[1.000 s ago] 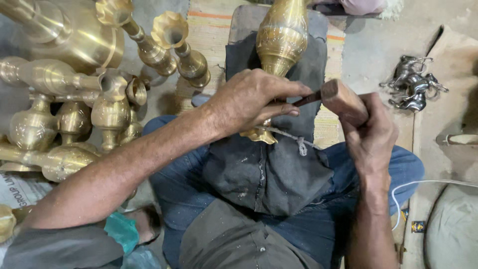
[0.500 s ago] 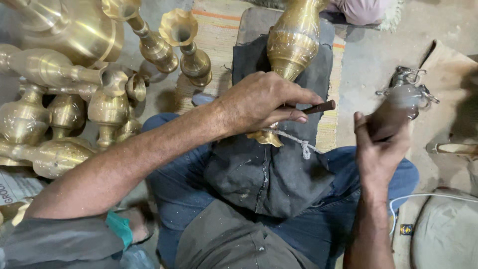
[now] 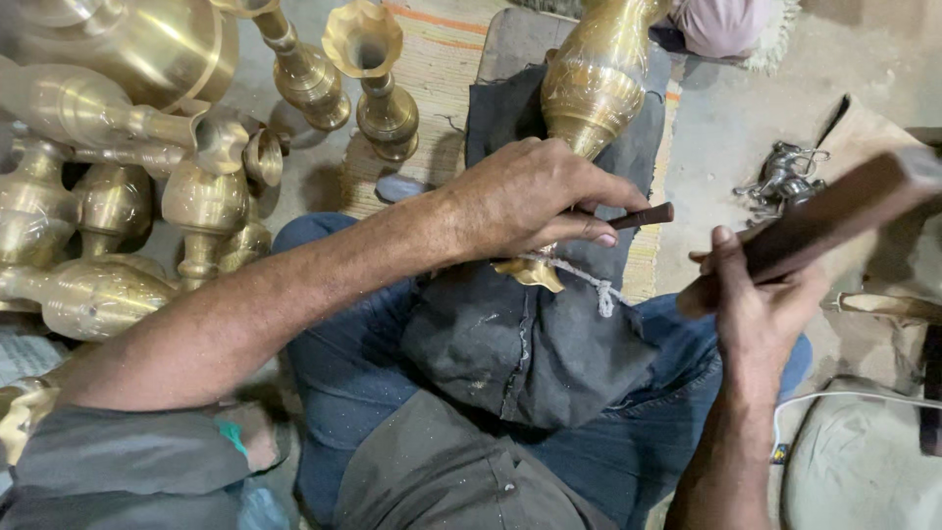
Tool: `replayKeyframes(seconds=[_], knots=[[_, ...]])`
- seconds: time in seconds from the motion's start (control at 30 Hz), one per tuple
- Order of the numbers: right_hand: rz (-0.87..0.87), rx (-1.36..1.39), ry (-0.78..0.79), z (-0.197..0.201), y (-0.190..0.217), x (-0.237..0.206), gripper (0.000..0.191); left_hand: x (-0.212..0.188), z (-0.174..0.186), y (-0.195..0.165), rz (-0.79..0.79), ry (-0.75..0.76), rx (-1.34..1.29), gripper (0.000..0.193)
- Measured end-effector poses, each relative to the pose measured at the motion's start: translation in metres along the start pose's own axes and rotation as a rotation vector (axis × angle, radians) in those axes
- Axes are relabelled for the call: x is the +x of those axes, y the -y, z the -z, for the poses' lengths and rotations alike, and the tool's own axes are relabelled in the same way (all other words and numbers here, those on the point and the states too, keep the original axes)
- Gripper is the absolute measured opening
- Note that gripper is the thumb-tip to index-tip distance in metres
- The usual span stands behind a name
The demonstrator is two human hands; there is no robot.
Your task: The person sits cross-legged on the floor holding a brass vase against a lap cushion and hammers a punch against its surface with a wooden mallet, working a decorative pattern into the metal. They reposition the punch and rotate the vase as they work around its body.
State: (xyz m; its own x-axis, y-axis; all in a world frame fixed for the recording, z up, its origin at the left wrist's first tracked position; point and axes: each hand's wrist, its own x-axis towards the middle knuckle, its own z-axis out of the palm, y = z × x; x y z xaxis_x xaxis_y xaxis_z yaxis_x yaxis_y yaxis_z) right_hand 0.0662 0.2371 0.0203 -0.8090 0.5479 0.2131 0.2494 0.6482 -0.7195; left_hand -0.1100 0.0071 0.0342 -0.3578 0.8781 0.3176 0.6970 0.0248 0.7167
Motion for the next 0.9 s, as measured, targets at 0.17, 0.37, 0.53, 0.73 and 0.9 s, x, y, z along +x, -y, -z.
replayKeyframes(seconds=[0.17,0.37,0.53,0.73,0.9], knots=[[0.038,0.216,-0.062,0.001,-0.004,0.000,0.022,0.002,0.002,0.002,-0.045,0.003,-0.012,0.038],[0.066,0.083,-0.030,0.004,-0.021,-0.004,0.028,0.003,0.005,0.001,-0.016,0.021,-0.008,0.037],[0.048,-0.161,0.044,0.004,-0.023,-0.002,0.021,0.006,0.007,0.000,0.001,0.044,-0.021,0.037],[0.091,-0.072,0.058,0.006,-0.013,-0.006,0.018,0.011,0.009,-0.001,-0.011,0.089,0.005,0.039],[-0.026,0.121,0.042,-0.001,-0.006,-0.007,0.015,0.012,0.008,-0.001,-0.030,0.062,0.007,0.037]])
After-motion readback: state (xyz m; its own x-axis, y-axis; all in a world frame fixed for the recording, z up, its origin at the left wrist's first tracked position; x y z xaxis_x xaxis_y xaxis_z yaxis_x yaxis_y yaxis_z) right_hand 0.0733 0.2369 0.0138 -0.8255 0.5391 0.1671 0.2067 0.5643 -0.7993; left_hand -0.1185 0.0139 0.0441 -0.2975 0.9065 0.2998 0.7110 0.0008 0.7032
